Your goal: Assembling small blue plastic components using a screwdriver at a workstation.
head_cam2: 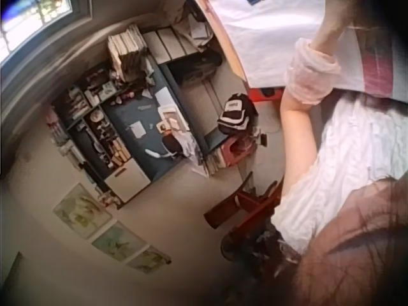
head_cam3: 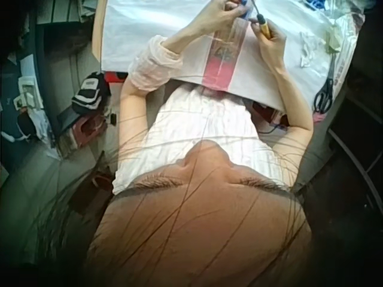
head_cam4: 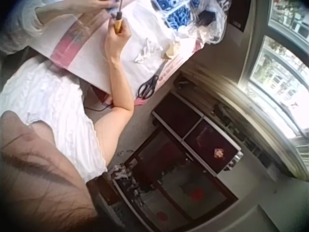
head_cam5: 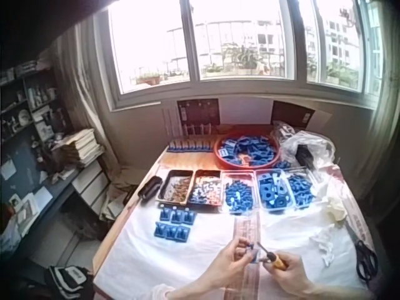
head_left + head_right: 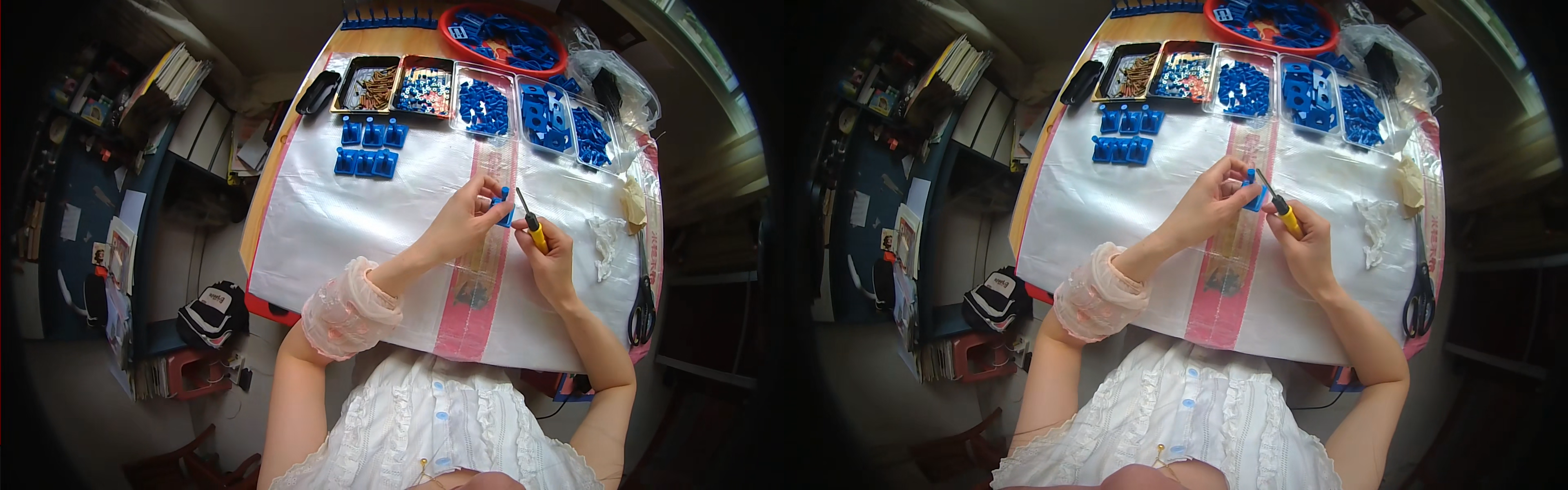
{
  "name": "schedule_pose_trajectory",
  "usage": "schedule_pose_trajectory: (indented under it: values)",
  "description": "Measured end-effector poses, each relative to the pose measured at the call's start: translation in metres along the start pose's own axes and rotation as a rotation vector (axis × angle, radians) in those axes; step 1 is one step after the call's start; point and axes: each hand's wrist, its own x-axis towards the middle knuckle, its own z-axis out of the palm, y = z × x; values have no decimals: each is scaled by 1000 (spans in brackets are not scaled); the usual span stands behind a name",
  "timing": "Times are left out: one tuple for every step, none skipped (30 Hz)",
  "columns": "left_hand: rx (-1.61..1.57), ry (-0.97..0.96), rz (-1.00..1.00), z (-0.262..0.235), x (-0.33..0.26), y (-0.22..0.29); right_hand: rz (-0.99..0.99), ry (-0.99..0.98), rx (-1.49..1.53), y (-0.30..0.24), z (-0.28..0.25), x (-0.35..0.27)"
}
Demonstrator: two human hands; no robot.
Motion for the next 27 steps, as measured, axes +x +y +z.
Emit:
schedule_pose_trajectory:
  values:
    - [-51,-6,-25,-3,0,-3,-4,1,-6,0,0,0]
    - [-103,-12,-51,-8,2,-7,-1,2,-13,0,0,0]
    - [-152,-14,-76,-13,3,-8,0,0,-17,0,0,0]
    - [-174,-22,-93,-16,3,-9,2,-2,-22,0,1,1]
    - [-184,-39,-96,-19,4,-10,0,-4,-28,-1,1,1]
    - [-195,-56,-101,-20,5,-11,0,-7,-33,-1,0,2]
    - [-205,-72,-106,-22,5,-11,1,-10,-39,-1,0,1]
    - [-244,-69,-97,-21,5,-13,0,-10,-40,-1,1,1]
    - [-286,-68,-86,-19,6,-15,-1,-9,-45,-1,1,1]
    - [-327,-66,-76,-17,7,-17,-2,-8,-50,-1,1,1]
    - [-379,-75,-99,-17,7,-18,-10,-4,-45,-2,1,1]
    - [-432,-83,-122,-15,5,-14,-17,0,-41,-2,2,1]
    - [-485,-92,-145,-14,4,-11,-25,3,-36,-3,3,1]
    - [-483,-99,-131,-14,6,-13,-20,1,-49,-1,2,1]
    - [-481,-102,-113,-14,7,-14,-17,-4,-62,-1,0,1]
    - [-479,-106,-96,-14,8,-14,-15,-9,-75,-2,0,0]
    - [-463,-77,-84,-15,6,-15,-9,-16,-77,-1,0,0]
    - [-446,-55,-72,-15,6,-15,-4,-17,-81,1,0,1]
    - [-430,-33,-61,-14,6,-15,2,-17,-84,2,0,1]
    - [-426,-37,-64,-13,8,-14,-4,-12,-84,1,-1,1]
    - [-422,-36,-69,-14,8,-15,-8,-11,-81,0,1,1]
    - [-412,-43,-73,-15,8,-17,-12,-10,-78,0,2,2]
    - [-401,-52,-74,-15,8,-18,-9,-12,-70,0,2,2]
    - [-385,-67,-72,-15,9,-18,-7,-15,-62,0,2,3]
    - [-372,-74,-68,-15,9,-18,-6,-17,-55,-1,2,3]
    - [-363,-80,-66,-14,8,-19,-38,-5,-50,1,4,3]
    - [-354,-80,-62,-12,7,-18,-73,11,-42,3,6,3]
